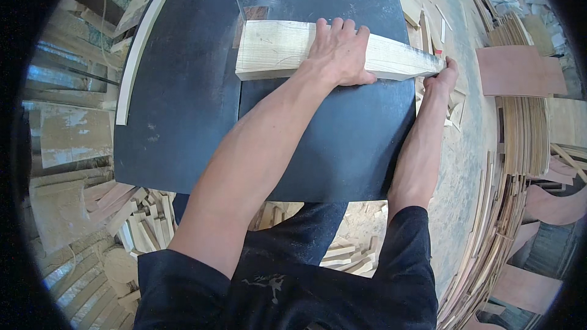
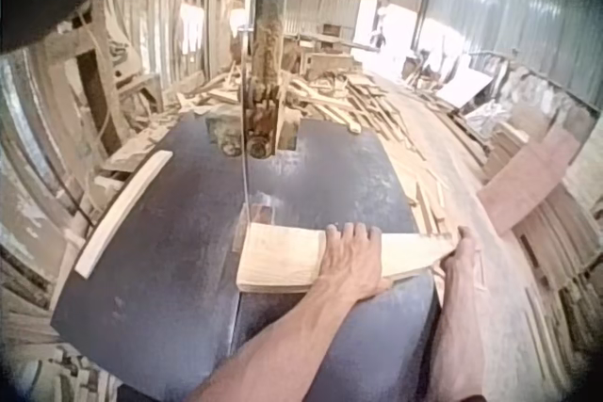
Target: Cutting and shaping wooden pieces using a stationary bandsaw in a workshop.
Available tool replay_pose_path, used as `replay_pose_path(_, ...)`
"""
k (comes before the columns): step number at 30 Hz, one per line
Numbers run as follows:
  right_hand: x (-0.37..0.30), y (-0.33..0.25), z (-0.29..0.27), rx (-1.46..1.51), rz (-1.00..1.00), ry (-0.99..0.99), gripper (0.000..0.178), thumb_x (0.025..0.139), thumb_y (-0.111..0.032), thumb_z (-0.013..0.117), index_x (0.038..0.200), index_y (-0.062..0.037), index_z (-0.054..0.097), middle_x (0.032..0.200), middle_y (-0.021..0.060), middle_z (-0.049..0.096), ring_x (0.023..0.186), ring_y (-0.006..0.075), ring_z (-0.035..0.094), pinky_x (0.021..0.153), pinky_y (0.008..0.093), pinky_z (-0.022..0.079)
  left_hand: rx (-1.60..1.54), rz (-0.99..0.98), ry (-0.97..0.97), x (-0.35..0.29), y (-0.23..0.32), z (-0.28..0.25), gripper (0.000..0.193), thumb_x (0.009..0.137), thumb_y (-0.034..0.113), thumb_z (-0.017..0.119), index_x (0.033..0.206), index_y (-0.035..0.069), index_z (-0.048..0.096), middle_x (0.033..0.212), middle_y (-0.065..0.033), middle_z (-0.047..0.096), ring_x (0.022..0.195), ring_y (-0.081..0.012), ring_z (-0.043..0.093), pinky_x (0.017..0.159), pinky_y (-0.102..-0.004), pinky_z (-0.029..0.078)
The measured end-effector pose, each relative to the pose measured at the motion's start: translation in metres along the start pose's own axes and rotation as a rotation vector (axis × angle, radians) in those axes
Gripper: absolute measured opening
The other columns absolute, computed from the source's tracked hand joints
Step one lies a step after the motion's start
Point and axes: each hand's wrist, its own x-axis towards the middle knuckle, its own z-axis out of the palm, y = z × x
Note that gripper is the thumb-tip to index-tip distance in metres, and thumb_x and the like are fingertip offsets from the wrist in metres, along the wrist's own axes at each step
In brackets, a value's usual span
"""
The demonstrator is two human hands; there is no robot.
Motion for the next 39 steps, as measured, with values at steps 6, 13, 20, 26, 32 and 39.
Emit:
replay_pose_path(6, -0.025, 0.003, 0.017, 0.011, 0.034, 0.008, 0.020, 0.101, -0.019, 0.055, 0.103, 0.0002, 0.060, 0.097, 0.0146, 0.069, 0.086, 0.0325, 0.072, 0.084, 0.0523, 0.061, 0.001, -0.004, 0.017, -0.001, -0.005, -0.001, 0.085, 0.073, 0.057, 0.088, 0.136, 0.004, 0.066, 0.130, -0.0181, 0.066, 0.129, -0.0328, 0.058, 0.111, -0.0523, 0.038)
replay_pose_path(13, -0.035, -0.009, -0.011, 0.008, -0.009, 0.061, 0.020, 0.101, -0.020, 0.054, 0.103, 0.0000, 0.058, 0.095, 0.0162, 0.068, 0.088, 0.0356, 0.073, 0.086, 0.0567, 0.061, -0.004, 0.046, 0.005, -0.008, -0.001, -0.001, 0.087, 0.072, 0.058, 0.088, 0.139, 0.006, 0.065, 0.130, -0.0169, 0.066, 0.129, -0.0321, 0.058, 0.111, -0.0509, 0.038)
replay_pose_path(20, -0.069, -0.005, -0.003, 0.024, -0.030, 0.082, 0.024, 0.100, -0.020, 0.054, 0.108, 0.0019, 0.059, 0.103, 0.0189, 0.069, 0.094, 0.0369, 0.074, 0.092, 0.0581, 0.061, 0.028, 0.078, -0.003, -0.014, -0.009, -0.001, 0.090, 0.072, 0.059, 0.088, 0.141, 0.006, 0.064, 0.131, -0.0162, 0.066, 0.128, -0.0315, 0.059, 0.110, -0.0512, 0.038)
replay_pose_path(26, -0.069, -0.008, -0.001, 0.026, -0.038, 0.113, 0.026, 0.100, -0.020, 0.053, 0.111, 0.0033, 0.059, 0.108, 0.0192, 0.069, 0.097, 0.0365, 0.074, 0.095, 0.0573, 0.060, 0.019, 0.091, -0.001, -0.012, -0.010, 0.000, 0.091, 0.071, 0.061, 0.088, 0.140, 0.007, 0.065, 0.131, -0.0161, 0.067, 0.128, -0.0315, 0.059, 0.109, -0.0519, 0.038)
replay_pose_path(32, -0.058, -0.006, 0.000, 0.023, -0.061, 0.104, 0.027, 0.101, -0.021, 0.054, 0.112, 0.0029, 0.059, 0.110, 0.0188, 0.070, 0.098, 0.0355, 0.074, 0.095, 0.0560, 0.060, 0.012, 0.087, -0.024, -0.005, -0.012, -0.001, 0.090, 0.071, 0.060, 0.089, 0.140, 0.007, 0.065, 0.131, -0.0154, 0.067, 0.129, -0.0309, 0.058, 0.109, -0.0523, 0.038)
replay_pose_path(39, -0.052, -0.004, 0.003, 0.027, -0.026, 0.101, 0.028, 0.101, -0.022, 0.054, 0.112, 0.0033, 0.060, 0.106, 0.0190, 0.071, 0.096, 0.0355, 0.074, 0.089, 0.0546, 0.063, 0.013, 0.072, -0.036, -0.001, -0.014, -0.002, 0.087, 0.072, 0.059, 0.089, 0.138, 0.008, 0.066, 0.131, -0.0149, 0.067, 0.130, -0.0307, 0.058, 0.109, -0.0528, 0.038)
